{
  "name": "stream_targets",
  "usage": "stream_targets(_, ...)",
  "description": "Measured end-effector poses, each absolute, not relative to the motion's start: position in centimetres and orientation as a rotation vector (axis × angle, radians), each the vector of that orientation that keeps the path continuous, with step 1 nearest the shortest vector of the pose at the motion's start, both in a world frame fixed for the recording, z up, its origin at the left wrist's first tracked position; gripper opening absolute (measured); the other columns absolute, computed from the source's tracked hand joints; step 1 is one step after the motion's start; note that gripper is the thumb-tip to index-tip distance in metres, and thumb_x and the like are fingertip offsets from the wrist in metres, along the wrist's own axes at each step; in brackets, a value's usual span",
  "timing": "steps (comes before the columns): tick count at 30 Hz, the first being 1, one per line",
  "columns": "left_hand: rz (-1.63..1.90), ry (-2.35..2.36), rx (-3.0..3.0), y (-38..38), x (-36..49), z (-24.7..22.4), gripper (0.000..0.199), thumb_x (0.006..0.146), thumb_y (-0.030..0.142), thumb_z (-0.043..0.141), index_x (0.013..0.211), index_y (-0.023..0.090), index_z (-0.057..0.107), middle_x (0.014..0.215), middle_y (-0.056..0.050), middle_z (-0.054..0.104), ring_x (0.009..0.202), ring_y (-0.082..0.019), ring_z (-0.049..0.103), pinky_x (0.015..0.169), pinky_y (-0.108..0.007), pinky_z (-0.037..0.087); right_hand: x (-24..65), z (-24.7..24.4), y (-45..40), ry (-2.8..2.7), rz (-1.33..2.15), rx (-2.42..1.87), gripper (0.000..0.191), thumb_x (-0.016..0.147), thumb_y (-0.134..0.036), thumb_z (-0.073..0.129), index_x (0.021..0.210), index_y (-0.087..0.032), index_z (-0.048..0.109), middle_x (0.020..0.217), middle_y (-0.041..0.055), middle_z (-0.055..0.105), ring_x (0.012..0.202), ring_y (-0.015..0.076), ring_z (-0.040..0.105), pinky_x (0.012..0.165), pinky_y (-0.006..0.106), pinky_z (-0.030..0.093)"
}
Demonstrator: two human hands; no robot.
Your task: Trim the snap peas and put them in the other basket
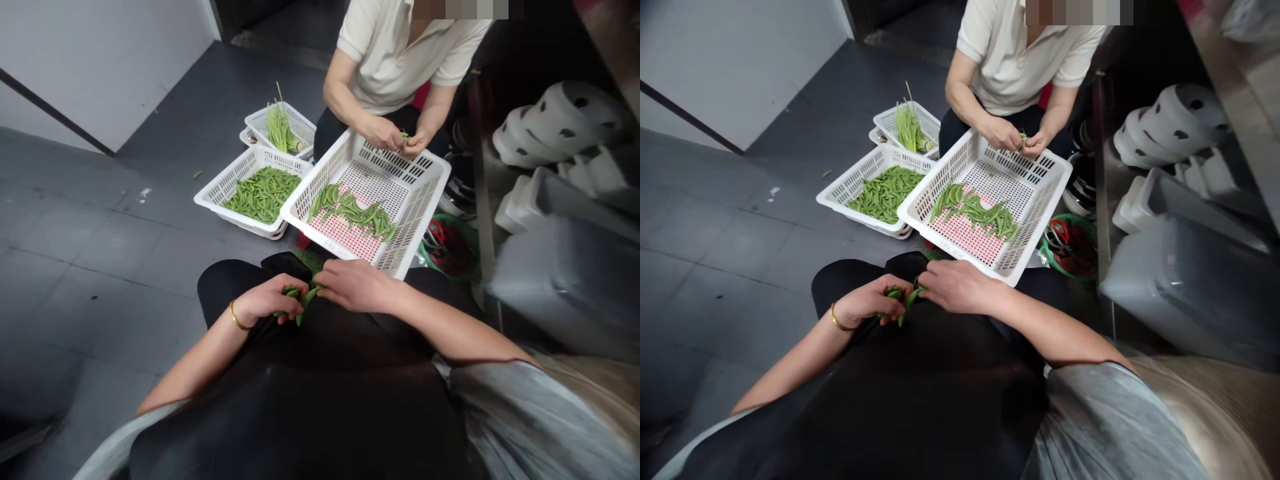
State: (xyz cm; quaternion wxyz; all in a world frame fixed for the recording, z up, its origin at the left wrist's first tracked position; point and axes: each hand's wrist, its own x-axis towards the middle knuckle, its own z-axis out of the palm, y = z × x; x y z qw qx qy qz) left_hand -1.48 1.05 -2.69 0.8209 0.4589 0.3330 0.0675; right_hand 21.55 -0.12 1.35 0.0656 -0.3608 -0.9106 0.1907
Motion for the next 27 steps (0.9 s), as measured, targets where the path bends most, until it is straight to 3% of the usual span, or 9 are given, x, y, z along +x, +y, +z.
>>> stream_targets(3,0.198,0.702,0.980,0.7,-0.8,-2.8,0.015,0.067,0.028,0.069,0.069,0.013,0.066,0.049,-0.001,0.055,0.036,-0.008,0.044,0.033,-0.017,0.034,19.7,0.7,-0.3,-2.903,0.457,-0.944,0.027,0.095,-0.027,0.038,0.081,-0.016,0.059,0.075,0.0050,0.059,0.065,0.0146,0.053,0.057,0.026,0.033)
stream_targets(6,0.502,0.830,1.050,0.1,0.0,-2.8,0.022,0.069,0.034,0.070,0.064,0.013,0.065,0.050,-0.001,0.054,0.041,-0.009,0.045,0.037,-0.020,0.035,18.7,0.2,-0.1,-2.793,0.454,-1.066,0.025,0.093,-0.025,0.041,0.078,-0.015,0.058,0.071,0.0044,0.059,0.061,0.0134,0.051,0.054,0.025,0.028)
stream_targets(10,1.158,1.269,1.220,0.9,-0.3,-2.1,0.017,0.071,0.032,0.072,0.067,0.017,0.064,0.063,-0.001,0.059,0.056,-0.011,0.051,0.050,-0.021,0.042,18.0,0.2,-0.3,-2.540,0.809,-1.284,0.039,0.095,-0.025,0.037,0.063,-0.015,0.056,0.058,0.0005,0.056,0.051,0.0087,0.046,0.052,0.023,0.028)
stream_targets(12,1.377,1.327,1.030,2.4,-1.2,-2.1,0.018,0.074,0.034,0.069,0.070,0.018,0.061,0.063,0.000,0.057,0.054,-0.010,0.050,0.048,-0.020,0.040,18.8,0.4,0.3,-2.573,1.112,-1.164,0.037,0.094,-0.029,0.042,0.066,-0.016,0.061,0.058,-0.0006,0.059,0.051,0.0078,0.048,0.052,0.021,0.030)
stream_targets(15,1.264,1.054,0.594,4.5,-2.5,-2.7,0.030,0.074,0.037,0.067,0.063,0.018,0.048,0.053,0.004,0.044,0.043,-0.007,0.040,0.038,-0.019,0.032,22.0,-0.4,3.7,-2.657,1.490,-1.109,0.032,0.085,-0.049,0.055,0.087,-0.019,0.069,0.066,-0.0013,0.066,0.055,0.0097,0.056,0.054,0.020,0.035)
stream_targets(17,1.080,0.871,0.403,5.0,-2.5,-3.5,0.035,0.068,0.031,0.070,0.057,0.017,0.039,0.051,0.005,0.038,0.042,-0.005,0.037,0.038,-0.018,0.030,24.5,-2.1,7.4,-2.598,1.342,-1.525,0.040,0.089,-0.051,0.048,0.095,-0.017,0.069,0.072,0.0022,0.069,0.062,0.0126,0.060,0.059,0.021,0.040)
stream_targets(20,0.922,0.726,0.260,4.5,-1.3,-4.5,0.035,0.060,0.018,0.069,0.055,0.017,0.034,0.050,0.006,0.035,0.047,-0.006,0.042,0.044,-0.019,0.039,26.4,-5.8,13.2,-2.445,0.722,-2.185,0.036,0.093,-0.035,0.043,0.103,-0.008,0.065,0.101,0.0181,0.068,0.088,0.0233,0.064,0.074,0.029,0.044)
stream_targets(23,0.816,0.702,0.266,3.7,-0.1,-5.0,0.024,0.062,0.015,0.067,0.060,0.016,0.043,0.053,0.004,0.043,0.052,-0.009,0.050,0.052,-0.025,0.048,25.9,-9.4,16.9,-2.412,0.659,-2.261,0.031,0.090,-0.019,0.045,0.112,-0.003,0.060,0.112,0.0254,0.063,0.102,0.0286,0.061,0.082,0.034,0.044)
stream_targets(27,0.745,0.768,0.403,3.9,-0.4,-5.1,0.021,0.066,0.019,0.069,0.083,0.015,0.058,0.064,0.000,0.059,0.047,-0.011,0.053,0.043,-0.025,0.046,25.5,-11.0,18.3,-2.348,0.676,-2.245,0.030,0.086,-0.012,0.047,0.109,0.001,0.060,0.112,0.0275,0.062,0.104,0.0295,0.060,0.086,0.035,0.043)
